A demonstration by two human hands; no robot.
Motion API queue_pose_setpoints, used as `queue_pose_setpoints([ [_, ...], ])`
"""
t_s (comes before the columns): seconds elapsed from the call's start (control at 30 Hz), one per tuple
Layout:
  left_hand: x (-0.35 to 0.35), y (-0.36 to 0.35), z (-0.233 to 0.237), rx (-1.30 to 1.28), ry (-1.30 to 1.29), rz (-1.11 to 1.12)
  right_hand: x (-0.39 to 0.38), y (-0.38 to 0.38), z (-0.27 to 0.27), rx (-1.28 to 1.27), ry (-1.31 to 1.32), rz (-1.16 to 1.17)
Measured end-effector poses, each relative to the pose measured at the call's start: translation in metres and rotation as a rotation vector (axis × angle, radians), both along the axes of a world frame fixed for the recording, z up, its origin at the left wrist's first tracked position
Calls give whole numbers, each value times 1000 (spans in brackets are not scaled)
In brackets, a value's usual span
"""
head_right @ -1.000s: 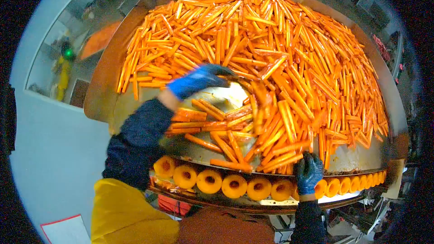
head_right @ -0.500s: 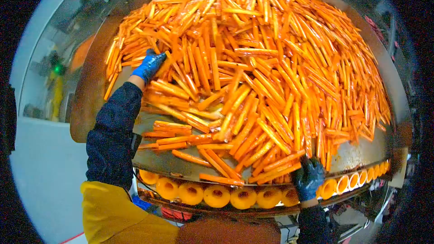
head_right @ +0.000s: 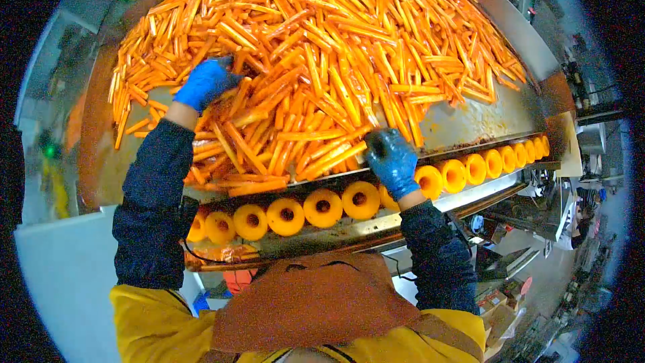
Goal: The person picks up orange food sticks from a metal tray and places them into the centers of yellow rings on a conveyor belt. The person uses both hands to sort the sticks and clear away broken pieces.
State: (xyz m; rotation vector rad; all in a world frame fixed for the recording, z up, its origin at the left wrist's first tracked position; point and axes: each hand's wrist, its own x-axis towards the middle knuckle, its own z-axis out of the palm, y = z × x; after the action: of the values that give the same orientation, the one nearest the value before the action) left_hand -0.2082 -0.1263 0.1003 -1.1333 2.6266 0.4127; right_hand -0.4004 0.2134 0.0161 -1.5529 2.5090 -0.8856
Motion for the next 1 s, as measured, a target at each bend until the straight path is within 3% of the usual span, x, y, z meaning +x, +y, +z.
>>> queue_pose_setpoints([
  [0.03, 15, 9, 5, -165, 230, -60, 1, -4, -1, -156, -248, -93],
  [0.07, 29, 21, 9, -332, 459, -120, 0, 4, 9, -141, -423, -173],
  [0.13, 51, 57, 23, -221, 595, -209, 4, 3, 52, -243, 22, 111],
  [0.2, 75, 100, 16, 273, 533, -178, 16, -5, 69, -135, 56, 422],
  [0.27, 85, 142, 8, 45, 480, -448, 29, -22, 63, -19, 232, 546],
  [0.3, 88, 158, 0, -123, 384, -450, 31, -35, 45, 91, 283, 562],
  [0.33, 89, 168, -8, -120, 375, -436, 32, -47, 31, -10, 287, 605],
  [0.4, 88, 175, -22, -270, 333, -374, 30, -66, 28, 55, 336, 675],
  [0.53, 90, 169, -24, -273, 252, -394, 8, -63, 30, -45, 225, 751],
  [0.63, 85, 179, -21, -273, 146, -354, 1, -61, 35, 212, 369, 609],
  [0.73, 74, 184, -26, -301, 93, -309, 22, -67, 26, 64, 553, 650],
  [0.93, 71, 171, -28, -286, 11, -364, 22, -80, 9, 189, 439, 697],
  [1.0, 78, 172, -23, -290, 49, -323, 7, -70, 26, 189, 402, 568],
])
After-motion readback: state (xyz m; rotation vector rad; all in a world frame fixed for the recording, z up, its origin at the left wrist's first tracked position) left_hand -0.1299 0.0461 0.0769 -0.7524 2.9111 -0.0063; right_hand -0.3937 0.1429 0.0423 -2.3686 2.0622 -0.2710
